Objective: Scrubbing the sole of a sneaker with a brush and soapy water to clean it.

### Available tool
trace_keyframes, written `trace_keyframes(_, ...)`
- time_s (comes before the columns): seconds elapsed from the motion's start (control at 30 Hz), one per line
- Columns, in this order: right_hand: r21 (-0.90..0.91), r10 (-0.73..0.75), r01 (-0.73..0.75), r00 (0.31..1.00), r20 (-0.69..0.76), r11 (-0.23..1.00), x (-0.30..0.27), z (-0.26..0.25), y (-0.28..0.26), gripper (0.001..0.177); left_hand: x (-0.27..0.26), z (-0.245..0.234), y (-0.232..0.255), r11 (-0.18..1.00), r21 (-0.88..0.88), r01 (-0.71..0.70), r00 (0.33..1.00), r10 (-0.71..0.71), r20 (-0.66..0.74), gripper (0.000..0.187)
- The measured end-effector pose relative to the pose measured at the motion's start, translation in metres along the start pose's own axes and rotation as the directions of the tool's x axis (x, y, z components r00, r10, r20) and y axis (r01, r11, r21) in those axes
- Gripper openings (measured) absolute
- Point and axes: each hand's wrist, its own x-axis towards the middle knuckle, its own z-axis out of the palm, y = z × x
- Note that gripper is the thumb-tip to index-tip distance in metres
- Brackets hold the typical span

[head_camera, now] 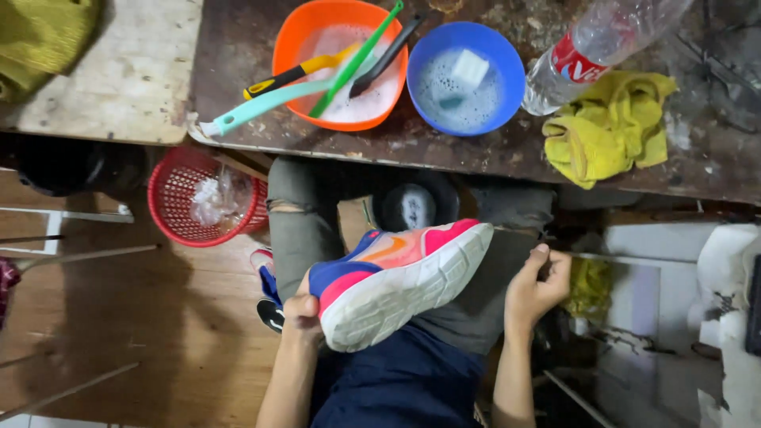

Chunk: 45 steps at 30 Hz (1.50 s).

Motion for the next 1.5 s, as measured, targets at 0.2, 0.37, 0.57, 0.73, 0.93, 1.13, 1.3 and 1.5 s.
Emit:
trace_keyframes(0.2,-0.008,-0.048,0.049,0.997,0.054,0.999,-0.005,0.02,0.017,0.02,-0.016,-0.003,-0.003,0.999,-0.024,-0.031,0.995,0.028,-0.094,0.036)
trace_keyframes(0.37,-0.053,-0.14,0.144,0.988,0.063,0.988,-0.012,0.035,0.014,0.017,-0.02,-0.006,0.001,0.996,-0.054,-0.069,0.984,0.059,-0.166,0.038)
trace_keyframes(0.57,-0.076,-0.206,0.211,0.976,0.063,0.975,-0.015,0.039,0.013,0.017,-0.014,-0.011,0.013,0.99,-0.109,-0.092,0.968,0.063,-0.242,0.042)
trace_keyframes(0.73,-0.126,-0.242,0.242,0.97,0.015,0.962,-0.016,0.042,0.018,0.018,0.001,-0.001,0.016,0.988,-0.144,-0.052,0.95,0.004,-0.313,0.045)
trace_keyframes(0.93,-0.228,-0.333,0.323,0.943,-0.01,0.919,-0.016,0.047,0.02,0.031,0.036,0.031,0.018,0.999,-0.049,-0.011,0.936,-0.007,-0.351,0.037)
trace_keyframes(1.13,-0.305,-0.381,0.427,0.902,0.202,0.851,-0.02,0.049,-0.013,0.052,0.047,-0.019,0.01,0.931,-0.18,0.317,0.773,-0.364,-0.521,0.056)
trace_keyframes(1.3,-0.434,-0.343,0.393,0.92,0.19,0.811,-0.017,0.057,-0.002,0.054,0.074,-0.055,-0.003,0.925,-0.059,0.377,0.669,-0.315,-0.673,0.039)
trace_keyframes(1.5,-0.493,-0.345,0.412,0.911,0.224,0.767,-0.016,0.065,0.007,0.054,0.104,-0.072,-0.016,0.807,0.328,0.491,0.655,-0.094,-0.75,0.012)
